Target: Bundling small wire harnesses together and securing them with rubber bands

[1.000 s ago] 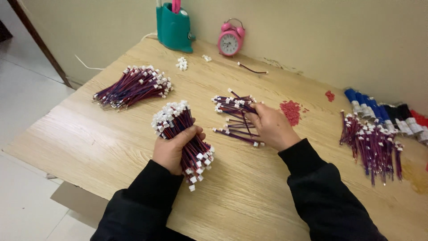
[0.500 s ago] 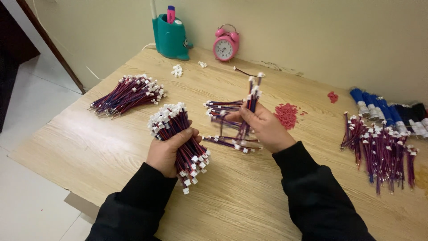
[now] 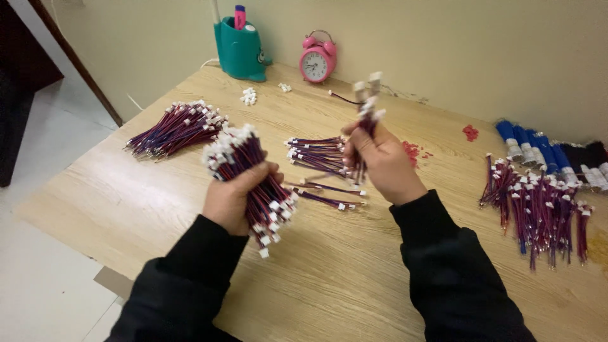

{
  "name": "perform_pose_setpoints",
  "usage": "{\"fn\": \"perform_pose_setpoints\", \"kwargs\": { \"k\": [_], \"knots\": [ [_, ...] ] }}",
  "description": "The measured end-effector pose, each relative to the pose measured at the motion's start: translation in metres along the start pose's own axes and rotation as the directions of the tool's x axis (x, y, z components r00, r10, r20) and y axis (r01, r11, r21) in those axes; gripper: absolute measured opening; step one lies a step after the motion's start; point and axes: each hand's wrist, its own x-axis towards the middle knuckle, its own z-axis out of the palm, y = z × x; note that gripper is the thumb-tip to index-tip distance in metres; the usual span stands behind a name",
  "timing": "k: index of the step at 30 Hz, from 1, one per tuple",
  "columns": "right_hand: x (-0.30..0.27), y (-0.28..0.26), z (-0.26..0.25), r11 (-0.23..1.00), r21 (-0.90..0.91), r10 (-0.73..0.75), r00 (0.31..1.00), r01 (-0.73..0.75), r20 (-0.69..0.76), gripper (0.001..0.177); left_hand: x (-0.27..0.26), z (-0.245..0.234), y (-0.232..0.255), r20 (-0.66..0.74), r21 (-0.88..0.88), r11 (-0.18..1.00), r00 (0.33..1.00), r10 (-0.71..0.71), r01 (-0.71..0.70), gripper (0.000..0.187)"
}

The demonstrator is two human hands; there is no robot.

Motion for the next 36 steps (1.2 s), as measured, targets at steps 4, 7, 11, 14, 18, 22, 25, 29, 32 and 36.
{"fn": "perform_pose_setpoints", "kwargs": {
  "k": [4,7,11,14,18,22,25,29,32,36],
  "knots": [
    [0.004,0.01,-0.004,0.904,-0.422,0.014,0.981,0.069,0.192,0.013,-0.003,-0.002,0.025,0.008,-0.003,1.0,1.0,0.025,-0.025,0.037],
    [-0.002,-0.008,0.007,0.687,-0.702,0.105,0.932,0.185,0.348,0.017,-0.011,0.0,0.04,0.056,0.006,0.998,0.996,0.063,-0.063,0.035],
    [-0.005,-0.014,0.028,0.39,-0.841,0.114,0.887,0.375,0.448,0.018,-0.018,0.004,0.043,0.198,0.113,0.99,0.978,0.06,-0.083,0.026],
    [-0.013,-0.005,0.048,0.271,-0.855,0.091,0.873,0.442,0.48,0.021,-0.01,-0.003,0.014,0.247,0.123,0.992,0.969,-0.003,-0.028,0.025],
    [-0.01,0.009,0.039,0.307,-0.831,0.026,0.869,0.464,0.494,0.019,-0.023,0.002,0.021,0.266,0.142,0.99,0.963,-0.031,-0.007,0.021],
    [-0.008,-0.005,0.033,0.144,-0.86,-0.023,0.87,0.49,0.492,0.02,-0.022,0.002,0.04,0.226,0.163,0.984,0.974,0.031,-0.069,0.02],
    [-0.015,-0.007,0.047,0.195,-0.848,0.023,0.862,0.492,0.506,0.018,-0.01,-0.002,0.023,0.224,0.15,0.987,0.974,0.028,-0.063,0.021],
    [-0.022,-0.014,0.046,0.418,-0.805,0.05,0.874,0.421,0.484,0.018,-0.014,0.004,0.005,0.262,0.145,0.989,0.964,-0.034,-0.005,0.021],
    [-0.023,-0.026,0.031,0.766,-0.633,0.13,0.936,0.115,0.328,0.022,-0.018,0.007,0.013,0.261,0.158,0.987,0.965,-0.014,-0.029,0.021],
    [-0.003,0.015,0.017,0.989,0.023,0.143,0.973,-0.149,0.18,0.015,-0.004,-0.002,-0.016,0.29,0.2,0.975,0.957,0.031,-0.092,0.024]
  ]
}}
